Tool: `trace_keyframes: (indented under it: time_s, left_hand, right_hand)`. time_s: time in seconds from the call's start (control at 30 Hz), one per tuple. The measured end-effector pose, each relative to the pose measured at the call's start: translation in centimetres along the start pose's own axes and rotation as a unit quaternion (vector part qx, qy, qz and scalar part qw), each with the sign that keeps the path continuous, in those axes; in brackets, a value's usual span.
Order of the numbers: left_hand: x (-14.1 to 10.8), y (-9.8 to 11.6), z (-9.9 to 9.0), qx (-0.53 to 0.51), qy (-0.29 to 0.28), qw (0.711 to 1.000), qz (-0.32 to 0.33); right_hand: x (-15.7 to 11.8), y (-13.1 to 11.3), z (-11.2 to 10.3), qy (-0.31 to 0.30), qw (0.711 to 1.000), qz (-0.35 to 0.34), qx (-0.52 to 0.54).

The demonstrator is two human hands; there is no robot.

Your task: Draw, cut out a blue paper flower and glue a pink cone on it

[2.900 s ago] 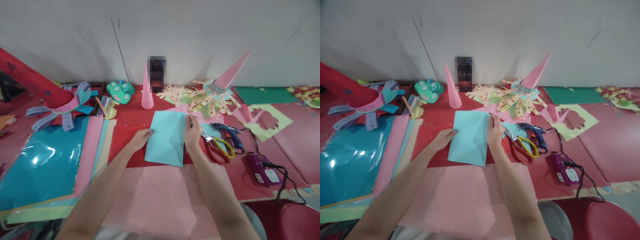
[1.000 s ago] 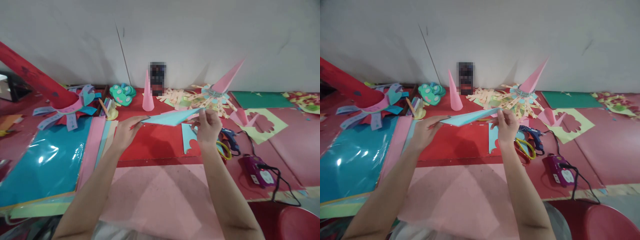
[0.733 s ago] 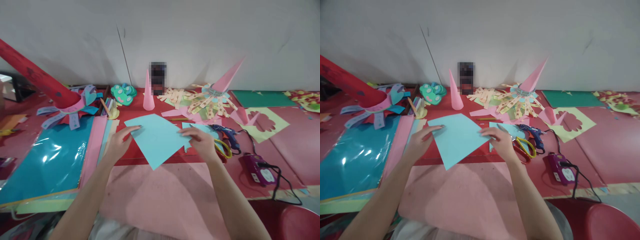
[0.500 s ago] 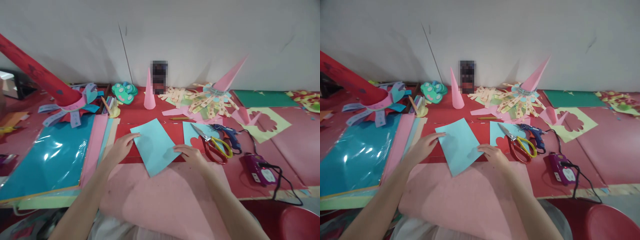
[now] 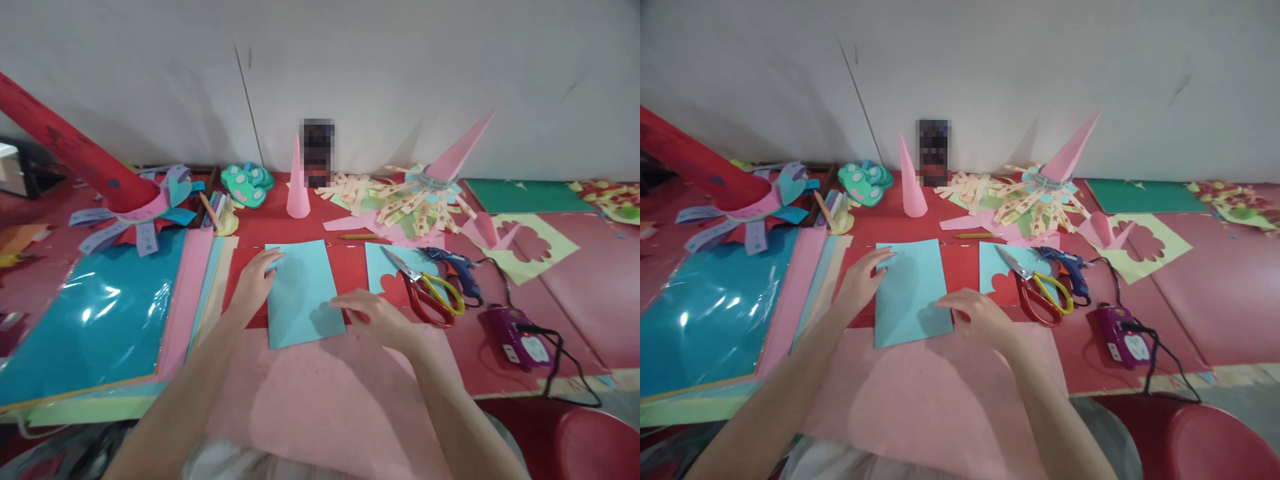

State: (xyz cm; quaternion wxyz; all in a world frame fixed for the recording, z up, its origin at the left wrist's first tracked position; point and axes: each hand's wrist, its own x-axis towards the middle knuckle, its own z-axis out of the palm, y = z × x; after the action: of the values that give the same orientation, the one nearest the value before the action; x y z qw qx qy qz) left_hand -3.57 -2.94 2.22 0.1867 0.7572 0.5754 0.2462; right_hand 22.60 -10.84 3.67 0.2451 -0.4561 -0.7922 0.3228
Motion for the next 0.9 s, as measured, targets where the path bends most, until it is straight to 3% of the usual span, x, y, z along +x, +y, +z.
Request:
trace_keyframes:
  time_s: [0.13, 0.2, 0.27, 0.37, 0.53, 0.7, 0.9]
  left_hand:
    - [-0.4, -0.4, 1.0, 0.072, 0.033, 0.997, 0.011]
    - [-0.7, -0.2, 1.4, 0.110, 0.043, 0.993, 0.004]
    - [-1.0, 0.1, 1.8, 0.124, 0.019, 0.992, 0.005]
    - [-1.3, 0.2, 2.1, 0.118, -0.018, 0.993, 0.004]
    - [-1.2, -0.1, 2.2, 0.112, -0.016, 0.994, 0.003]
    - [-1.3, 0.0, 2.1, 0.108, -0.017, 0.994, 0.002]
    - [-1.3, 0.2, 1.9, 0.107, -0.026, 0.994, -0.002]
  right_hand:
    - [2.9, 1.1, -0.7, 0.108, 0.993, 0.047, -0.016]
    - [4.7, 2.3, -0.7, 0.135, 0.987, 0.077, -0.046]
    - [6.2, 3.4, -0.6, 0.145, 0.983, 0.091, -0.071]
    - [7.9, 4.4, -0.5, 0.126, 0.984, 0.098, -0.082]
    - [9.2, 4.7, 0.0, 0.118, 0.987, 0.093, -0.060]
    - [9.6, 4.9, 0.4, 0.121, 0.988, 0.082, -0.057]
    - [9.3, 5.2, -0.2, 0.095, 0.986, 0.025, -0.135]
